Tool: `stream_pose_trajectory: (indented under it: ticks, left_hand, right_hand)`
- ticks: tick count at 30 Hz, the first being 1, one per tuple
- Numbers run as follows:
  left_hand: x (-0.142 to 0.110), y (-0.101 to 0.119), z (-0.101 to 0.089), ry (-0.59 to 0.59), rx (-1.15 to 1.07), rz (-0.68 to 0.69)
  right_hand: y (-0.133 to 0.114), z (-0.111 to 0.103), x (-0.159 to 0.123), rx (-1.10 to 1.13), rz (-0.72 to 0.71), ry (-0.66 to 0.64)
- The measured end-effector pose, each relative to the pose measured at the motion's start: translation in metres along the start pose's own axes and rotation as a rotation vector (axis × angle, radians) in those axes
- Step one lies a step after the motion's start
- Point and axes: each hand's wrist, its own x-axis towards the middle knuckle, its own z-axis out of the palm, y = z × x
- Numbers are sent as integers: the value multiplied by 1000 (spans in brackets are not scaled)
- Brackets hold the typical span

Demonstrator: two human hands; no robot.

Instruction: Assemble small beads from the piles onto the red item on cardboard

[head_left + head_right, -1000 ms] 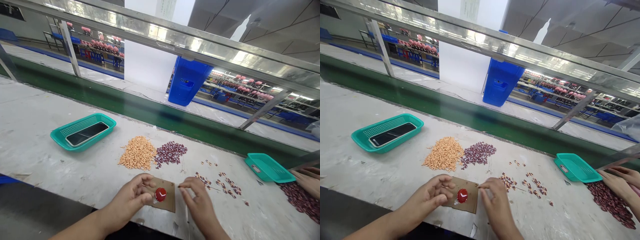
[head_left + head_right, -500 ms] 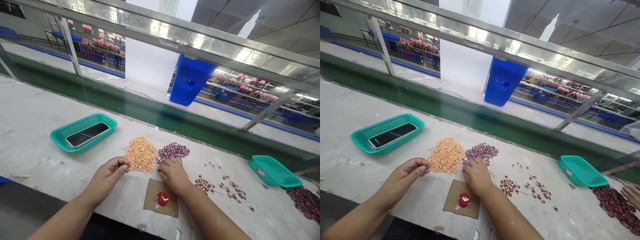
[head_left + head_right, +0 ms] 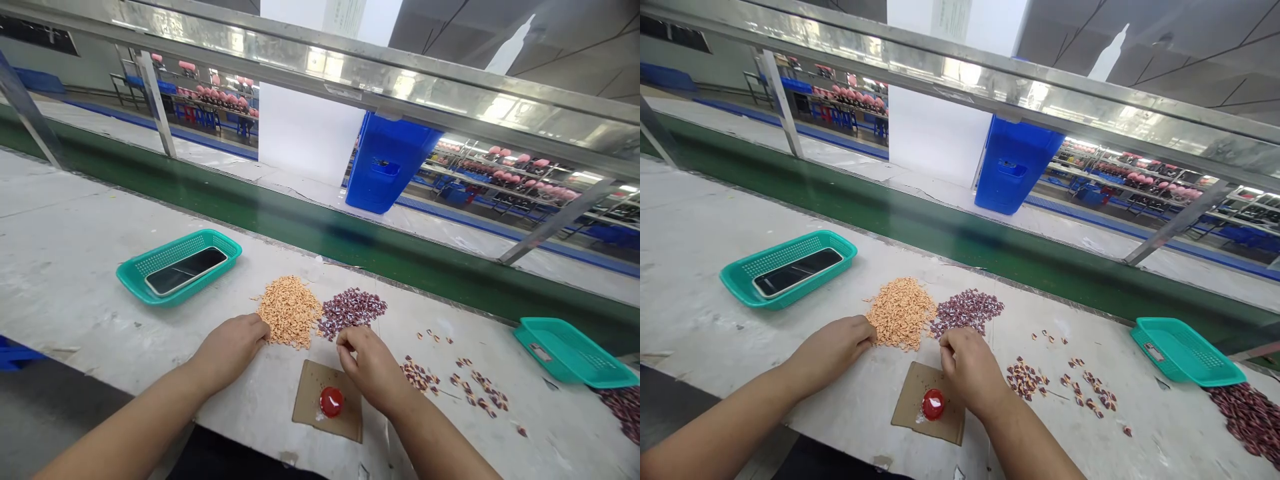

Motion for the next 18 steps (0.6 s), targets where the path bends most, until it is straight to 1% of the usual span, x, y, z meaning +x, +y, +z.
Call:
stream_pose_trajectory:
  ticks: [2, 6, 11, 15, 18]
  left_hand:
    - [1, 0, 1, -11, 25, -1]
    - [2, 0, 1, -47, 70, 9]
    - [1, 2, 1, -95, 107, 49]
    - [-3, 8, 3, -72, 135, 55]
    - [-8, 17, 2, -48, 112, 36]
  right_hand:
    - [-1, -5, -10, 85, 9, 3]
    - [0, -10, -26, 329, 37, 13]
    - [-7, -13, -36, 480, 39, -14]
    - [-20, -13, -40, 615, 38, 26]
    - [-32, -11, -40, 695, 20, 17]
